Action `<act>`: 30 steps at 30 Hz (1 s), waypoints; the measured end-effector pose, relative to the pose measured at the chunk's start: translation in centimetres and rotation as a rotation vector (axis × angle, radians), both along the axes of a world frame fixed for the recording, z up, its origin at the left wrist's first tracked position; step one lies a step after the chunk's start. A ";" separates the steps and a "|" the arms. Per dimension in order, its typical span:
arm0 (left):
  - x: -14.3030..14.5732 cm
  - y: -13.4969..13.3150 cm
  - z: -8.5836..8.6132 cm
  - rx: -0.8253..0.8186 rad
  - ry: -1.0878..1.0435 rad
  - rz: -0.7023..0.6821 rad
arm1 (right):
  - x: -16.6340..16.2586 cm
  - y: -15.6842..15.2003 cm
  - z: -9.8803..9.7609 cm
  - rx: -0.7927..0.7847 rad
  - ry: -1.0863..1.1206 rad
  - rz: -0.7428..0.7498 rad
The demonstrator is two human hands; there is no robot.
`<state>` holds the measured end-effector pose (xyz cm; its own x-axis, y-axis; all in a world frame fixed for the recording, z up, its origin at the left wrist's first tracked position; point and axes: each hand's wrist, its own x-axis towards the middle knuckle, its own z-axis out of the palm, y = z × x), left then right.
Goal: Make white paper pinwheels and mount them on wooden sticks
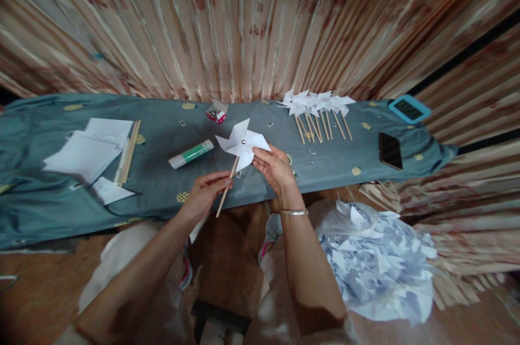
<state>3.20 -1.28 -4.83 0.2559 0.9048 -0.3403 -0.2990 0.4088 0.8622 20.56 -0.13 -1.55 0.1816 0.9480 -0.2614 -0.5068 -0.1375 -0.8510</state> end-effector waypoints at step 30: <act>-0.1 -0.1 -0.1 0.029 -0.010 0.007 | -1.4 0.0 -0.1 -0.045 -0.086 0.039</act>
<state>3.14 -1.37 -4.94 0.2528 0.9161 -0.3111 -0.3104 0.3814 0.8707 19.20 -0.13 -1.70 0.1685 0.9423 -0.2891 -0.4254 -0.1951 -0.8837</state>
